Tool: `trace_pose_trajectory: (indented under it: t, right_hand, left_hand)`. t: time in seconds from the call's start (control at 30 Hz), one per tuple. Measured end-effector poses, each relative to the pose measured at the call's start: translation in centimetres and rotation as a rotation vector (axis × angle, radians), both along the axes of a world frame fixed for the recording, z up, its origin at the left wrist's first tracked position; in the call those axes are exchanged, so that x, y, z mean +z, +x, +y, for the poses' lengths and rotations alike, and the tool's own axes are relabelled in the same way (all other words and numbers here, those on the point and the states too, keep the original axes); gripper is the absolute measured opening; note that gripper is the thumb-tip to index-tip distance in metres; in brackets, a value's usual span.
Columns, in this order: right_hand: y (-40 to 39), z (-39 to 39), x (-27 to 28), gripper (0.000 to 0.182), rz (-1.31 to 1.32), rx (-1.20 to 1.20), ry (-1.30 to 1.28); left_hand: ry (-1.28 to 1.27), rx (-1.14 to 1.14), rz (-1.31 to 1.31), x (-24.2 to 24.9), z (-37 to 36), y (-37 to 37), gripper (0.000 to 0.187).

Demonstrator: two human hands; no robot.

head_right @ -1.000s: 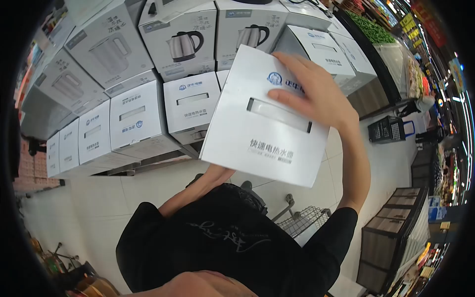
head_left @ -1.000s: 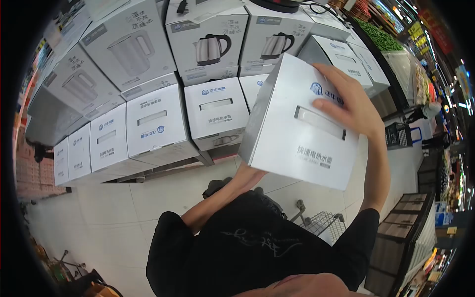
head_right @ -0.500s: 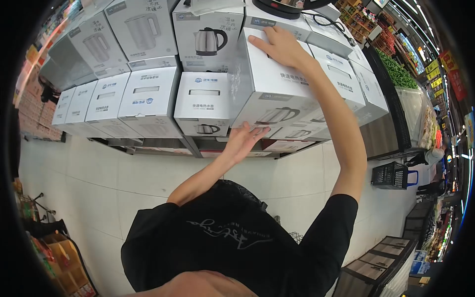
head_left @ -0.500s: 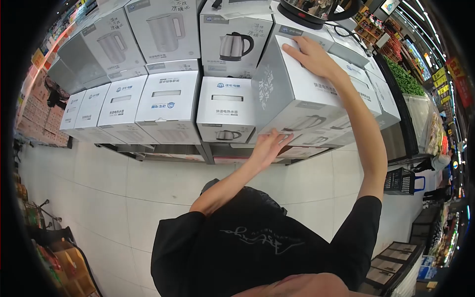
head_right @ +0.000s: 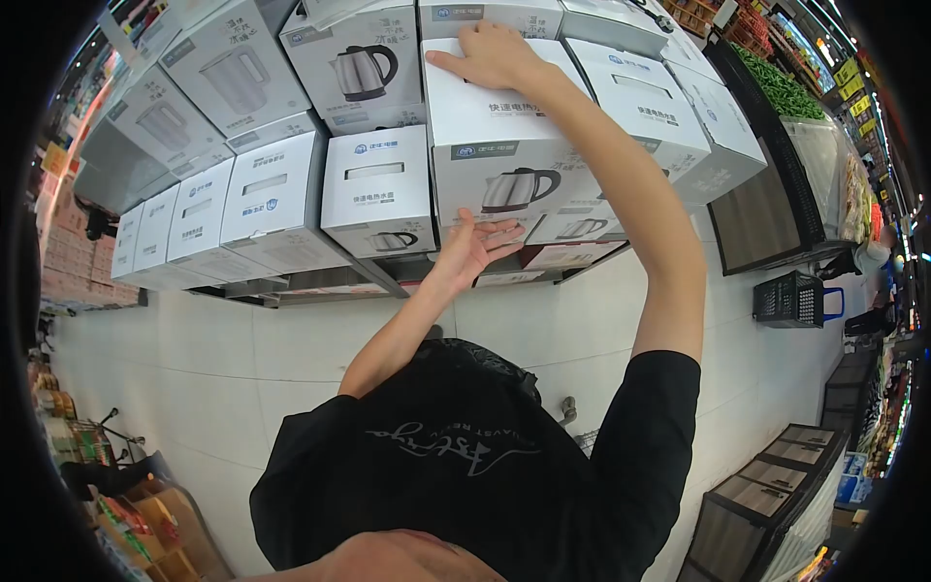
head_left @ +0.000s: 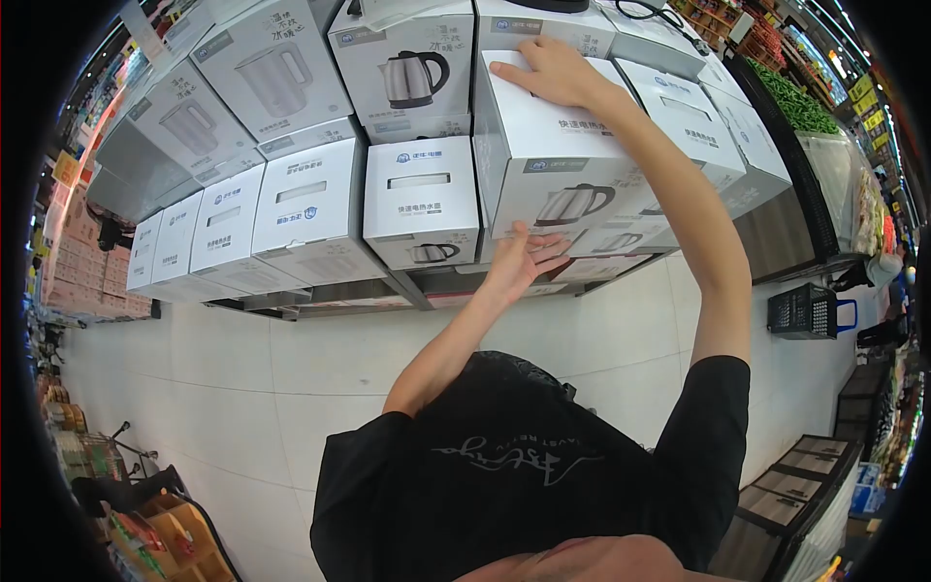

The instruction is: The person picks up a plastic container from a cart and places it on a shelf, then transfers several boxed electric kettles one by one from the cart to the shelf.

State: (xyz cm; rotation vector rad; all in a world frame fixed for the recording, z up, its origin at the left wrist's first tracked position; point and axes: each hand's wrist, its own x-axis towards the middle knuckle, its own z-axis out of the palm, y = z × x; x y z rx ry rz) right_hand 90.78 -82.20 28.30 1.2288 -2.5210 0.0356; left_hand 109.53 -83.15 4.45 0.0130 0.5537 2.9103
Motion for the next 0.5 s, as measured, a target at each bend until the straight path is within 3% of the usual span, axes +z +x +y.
trace_pose_trajectory:
  t: [0.13,0.23,0.3,0.33,0.5]
  right_hand:
    - [0.6,0.0,-0.4,0.066,-0.016,-0.073,-0.076]
    - [2.3,0.4,0.4,0.057,0.024,-0.017,-0.099]
    - [5.3,1.1,1.5,0.053,0.189,0.143,-0.153]
    - [7.2,1.6,1.9,0.051,0.268,0.226,-0.177]
    - [12.8,6.5,2.0,0.058,0.109,0.268,-0.211]
  left_hand:
    - [-0.021,0.021,0.005,-0.2,-0.4,-0.6,0.062]
    - [0.013,0.013,0.015,-0.2,-0.3,-0.7,0.059]
    - [0.014,0.023,0.010,0.2,-0.4,-0.3,0.054]
    - [-0.036,0.013,0.009,0.4,-0.7,-0.1,0.054]
    - [-0.447,0.042,-0.109,1.0,-2.9,1.5,0.045]
